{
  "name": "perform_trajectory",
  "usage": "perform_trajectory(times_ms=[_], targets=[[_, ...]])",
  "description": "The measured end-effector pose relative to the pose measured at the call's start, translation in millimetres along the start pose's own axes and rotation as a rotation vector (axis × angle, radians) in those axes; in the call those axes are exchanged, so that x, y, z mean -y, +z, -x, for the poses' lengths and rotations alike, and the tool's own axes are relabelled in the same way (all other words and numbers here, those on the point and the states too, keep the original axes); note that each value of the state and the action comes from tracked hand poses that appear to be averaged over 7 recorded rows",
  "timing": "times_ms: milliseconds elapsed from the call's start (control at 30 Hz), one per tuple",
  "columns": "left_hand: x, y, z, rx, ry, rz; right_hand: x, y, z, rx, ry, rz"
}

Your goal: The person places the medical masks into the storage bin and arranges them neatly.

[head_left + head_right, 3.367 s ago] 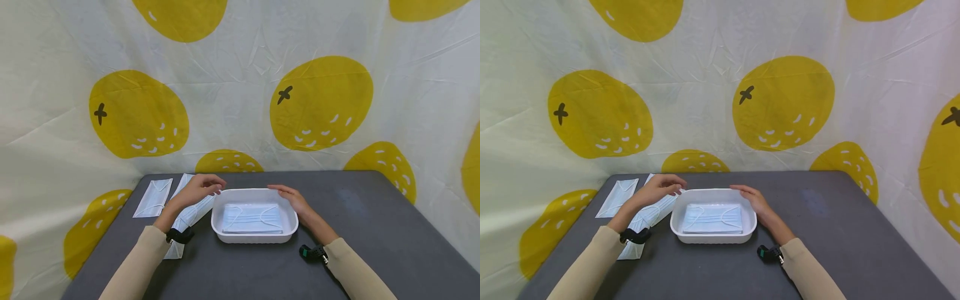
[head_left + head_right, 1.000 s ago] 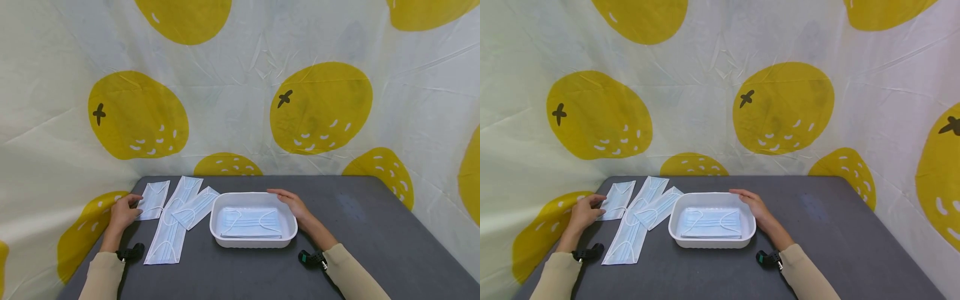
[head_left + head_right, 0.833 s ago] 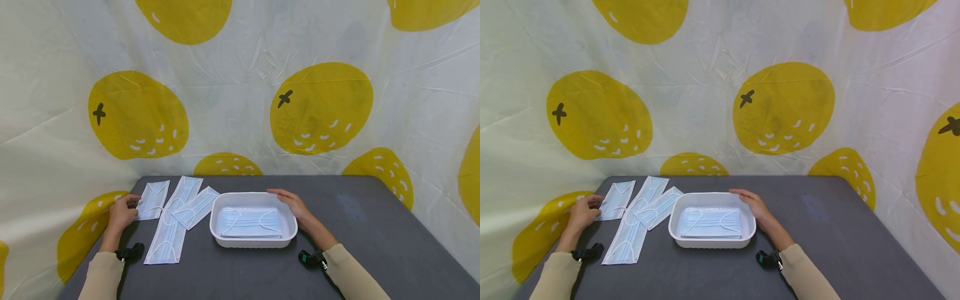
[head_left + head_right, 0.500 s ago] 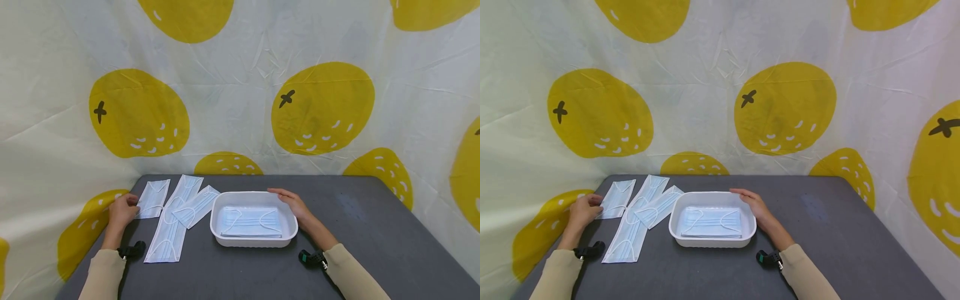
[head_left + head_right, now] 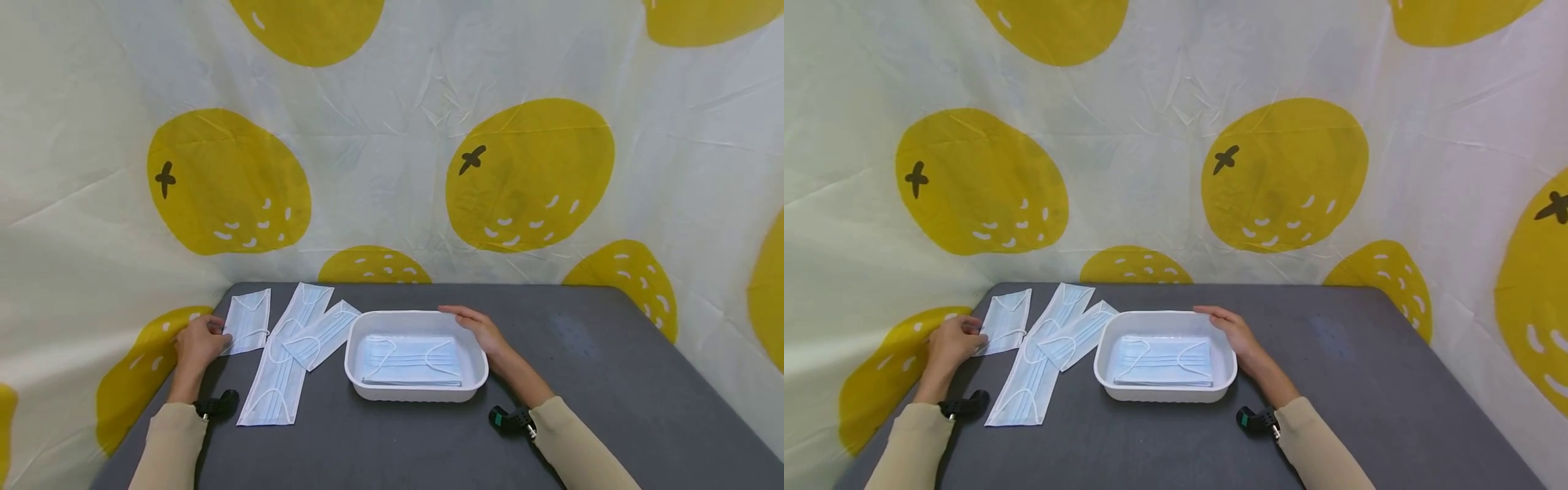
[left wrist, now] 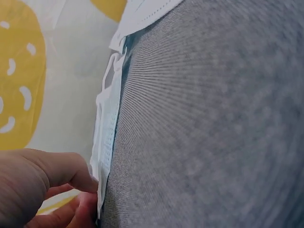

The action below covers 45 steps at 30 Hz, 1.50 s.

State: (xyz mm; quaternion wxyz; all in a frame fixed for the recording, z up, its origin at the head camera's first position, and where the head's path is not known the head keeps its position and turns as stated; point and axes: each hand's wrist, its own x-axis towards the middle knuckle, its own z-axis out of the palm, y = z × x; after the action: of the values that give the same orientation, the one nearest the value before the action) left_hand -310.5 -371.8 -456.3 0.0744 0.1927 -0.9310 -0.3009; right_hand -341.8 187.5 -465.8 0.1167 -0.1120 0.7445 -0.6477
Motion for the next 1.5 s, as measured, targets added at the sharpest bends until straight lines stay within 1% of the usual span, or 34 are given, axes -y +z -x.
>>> perform_trajectory(times_ms=[167,300,400,500,633,800,967,1233,1300,1400,1500], targets=[[-2.0,-1.4,-2.6,-0.008,-0.021,-0.007,0.3,-1.2,-0.5,0.003,-0.003,0.011],[-1.3,1.1,-3.4,-0.029,0.000,-0.014,1.5,-3.2,-1.6,0.007,-0.018,0.031],[1.2,4.1,-3.0,-0.048,0.008,-0.006,0.4,-3.4,-1.2,0.014,-0.014,0.019],[1.2,3.2,-2.1,-0.052,-0.018,0.037,-1.1,-3.1,-0.8,0.016,-0.011,0.007],[-1.8,-3.7,0.5,-0.063,-0.051,0.091,-0.1,-2.2,-1.3,0.013,-0.013,0.009],[-2.8,-11.0,2.9,-0.087,-0.039,0.136,0.6,-1.5,-1.6,0.028,-0.020,0.004],[-3.5,-12.1,3.0,-0.033,-0.036,0.150,-1.0,-1.7,0.0,0.016,-0.011,0.017],[-4.1,-12.4,0.0,0.090,-0.074,0.213,-2.3,-2.1,0.0,0.019,-0.011,0.003],[-4.3,-13.2,-0.2,0.106,-0.099,0.232,-2.5,-2.3,0.1,0.023,-0.012,0.001],[-4.6,-12.9,-1.0,0.111,-0.141,0.246,-1.8,-2.1,0.8,0.024,-0.017,0.005],[-2.4,-11.7,-2.1,0.122,-0.123,0.225,-0.6,-1.4,1.8,0.026,-0.019,0.010]])
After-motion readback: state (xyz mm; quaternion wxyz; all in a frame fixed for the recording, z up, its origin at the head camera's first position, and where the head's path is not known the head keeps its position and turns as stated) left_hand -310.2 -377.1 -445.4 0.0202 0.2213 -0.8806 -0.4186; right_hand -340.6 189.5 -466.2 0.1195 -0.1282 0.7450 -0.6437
